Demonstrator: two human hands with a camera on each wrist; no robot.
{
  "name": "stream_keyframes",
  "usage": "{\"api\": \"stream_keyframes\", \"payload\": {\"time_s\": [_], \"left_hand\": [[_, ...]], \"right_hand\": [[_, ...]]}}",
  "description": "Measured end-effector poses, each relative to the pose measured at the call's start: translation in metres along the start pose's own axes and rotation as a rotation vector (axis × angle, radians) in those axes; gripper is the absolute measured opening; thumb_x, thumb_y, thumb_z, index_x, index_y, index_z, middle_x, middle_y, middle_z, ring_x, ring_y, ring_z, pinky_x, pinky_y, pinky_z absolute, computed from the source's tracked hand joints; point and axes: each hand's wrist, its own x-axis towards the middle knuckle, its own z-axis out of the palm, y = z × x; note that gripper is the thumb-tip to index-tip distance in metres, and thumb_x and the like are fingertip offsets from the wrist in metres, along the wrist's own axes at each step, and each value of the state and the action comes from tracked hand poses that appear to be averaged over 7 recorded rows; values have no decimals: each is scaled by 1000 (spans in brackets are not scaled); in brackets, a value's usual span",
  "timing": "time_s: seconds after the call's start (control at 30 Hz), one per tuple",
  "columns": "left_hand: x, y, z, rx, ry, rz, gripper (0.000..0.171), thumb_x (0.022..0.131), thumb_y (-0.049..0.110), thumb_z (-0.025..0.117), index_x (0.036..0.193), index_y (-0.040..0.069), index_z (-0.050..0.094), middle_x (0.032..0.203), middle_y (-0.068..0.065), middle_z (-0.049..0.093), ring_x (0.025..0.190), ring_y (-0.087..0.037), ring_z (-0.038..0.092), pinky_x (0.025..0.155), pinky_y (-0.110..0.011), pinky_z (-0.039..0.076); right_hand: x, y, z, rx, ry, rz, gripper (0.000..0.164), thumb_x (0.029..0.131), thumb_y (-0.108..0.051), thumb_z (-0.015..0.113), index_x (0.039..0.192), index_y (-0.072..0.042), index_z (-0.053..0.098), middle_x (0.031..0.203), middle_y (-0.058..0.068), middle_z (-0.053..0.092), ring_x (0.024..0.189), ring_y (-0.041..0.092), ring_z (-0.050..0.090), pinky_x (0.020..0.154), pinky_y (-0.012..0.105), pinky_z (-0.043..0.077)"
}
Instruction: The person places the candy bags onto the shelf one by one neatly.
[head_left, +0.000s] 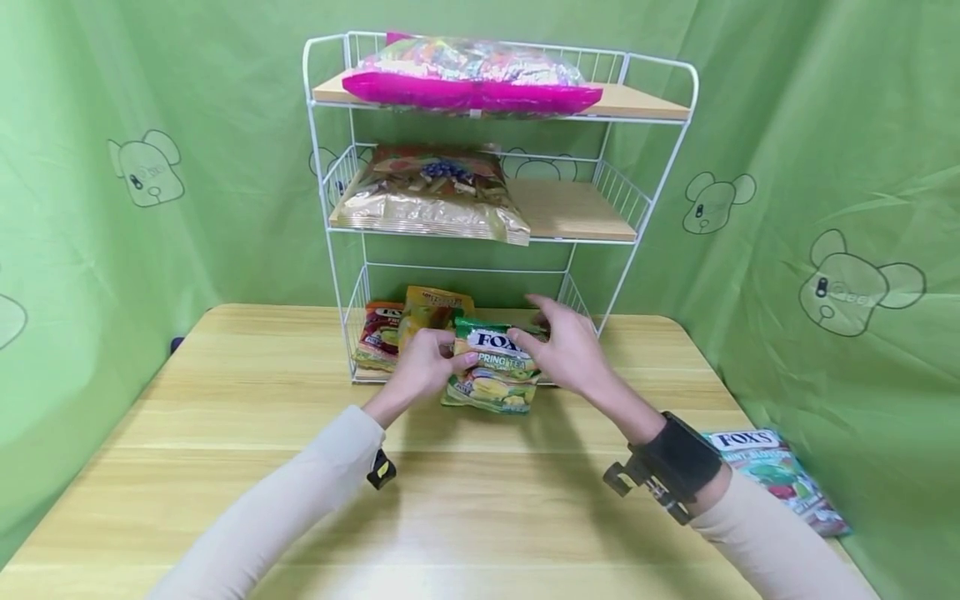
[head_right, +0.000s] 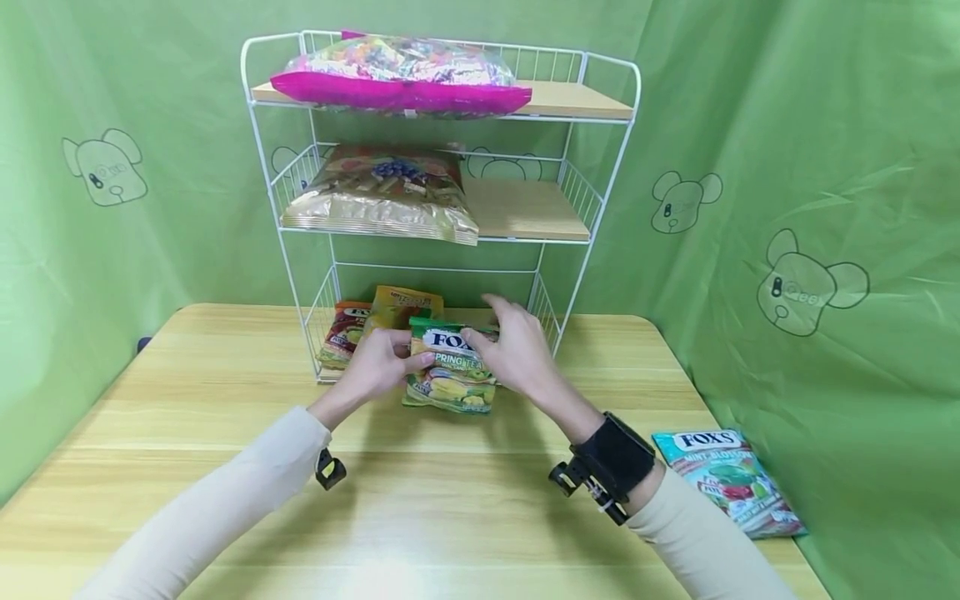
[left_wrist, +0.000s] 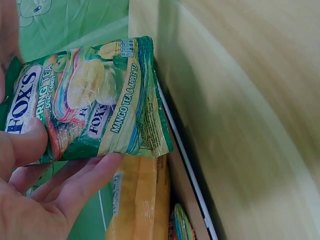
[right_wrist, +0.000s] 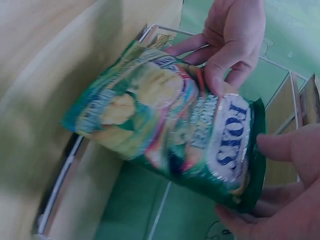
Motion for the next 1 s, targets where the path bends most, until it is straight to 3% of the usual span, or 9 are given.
{"api": "stream_keyframes", "payload": {"time_s": [0.13, 0.2, 0.33, 0.47, 0.67, 0.8, 0.87, 0.93, 1.0], "left_hand": [[2, 2, -4, -1, 39, -24, 21, 93, 32, 74, 84, 14, 68, 60, -4, 59, 46, -13, 48, 42, -24, 32], [3, 2, -5, -23, 46, -45, 22, 94, 32, 74, 84, 13, 67, 61, -6, 61, 47, -17, 57, 41, -24, 34], [4, 1, -5, -64, 40, -82, 26, 94, 31, 73, 81, 11, 62, 65, -11, 63, 58, -31, 70, 43, -27, 46], [6, -2, -4, -82, 40, -96, 30, 95, 30, 72, 77, 12, 57, 71, -12, 68, 59, -31, 71, 46, -30, 53], [7, -5, -6, -92, 21, -81, 29, 97, 29, 70, 79, 10, 58, 71, -13, 70, 56, -32, 71, 45, -29, 52], [8, -6, -7, -96, -6, -78, 25, 98, 33, 68, 96, 8, 68, 76, -12, 72, 60, -35, 72, 49, -32, 57], [11, -5, -7, -85, -24, -93, 36, 100, 37, 65, 118, 6, 68, 88, -14, 74, 60, -33, 71, 56, -35, 60], [14, -3, -8, -59, -42, -105, 52, 102, 42, 60, 139, 5, 58, 106, -18, 73, 60, -29, 70, 64, -37, 63], [17, 0, -9, -38, -62, -119, 63, 104, 44, 56, 150, 3, 45, 117, -22, 69, 57, -24, 67, 69, -38, 63]], "right_hand": [[-2, 18, 3, 50, -118, 134, 97, 92, -54, 69, 158, 0, 23, 138, 30, 57, 122, 46, 59, 98, 58, 54], [-5, 30, 9, 128, -184, 193, 100, 92, -56, 69, 157, 2, 22, 137, 31, 57, 121, 44, 60, 95, 53, 57], [-13, 49, 28, 320, -242, 261, 89, 92, -42, 74, 151, 6, 29, 131, 31, 60, 119, 40, 63, 92, 44, 60], [-20, 53, 44, 463, -204, 275, 74, 92, -24, 77, 145, 6, 34, 127, 32, 62, 118, 42, 64, 94, 44, 59], [-22, 49, 51, 492, -161, 259, 52, 96, -15, 70, 136, 7, 44, 115, 31, 69, 99, 39, 72, 84, 43, 62], [-21, 50, 52, 472, -142, 292, 50, 97, -18, 69, 135, 6, 48, 109, 26, 72, 87, 34, 72, 74, 34, 62], [-19, 51, 53, 486, -139, 310, 48, 97, -19, 69, 134, 4, 49, 106, 24, 73, 85, 32, 72, 71, 33, 60], [-18, 52, 55, 517, -136, 333, 45, 97, -19, 68, 133, 4, 50, 104, 23, 73, 82, 29, 72, 72, 35, 61], [-16, 53, 58, 546, -133, 365, 42, 98, -18, 68, 131, 3, 51, 105, 23, 73, 81, 27, 73, 75, 37, 62]]}}
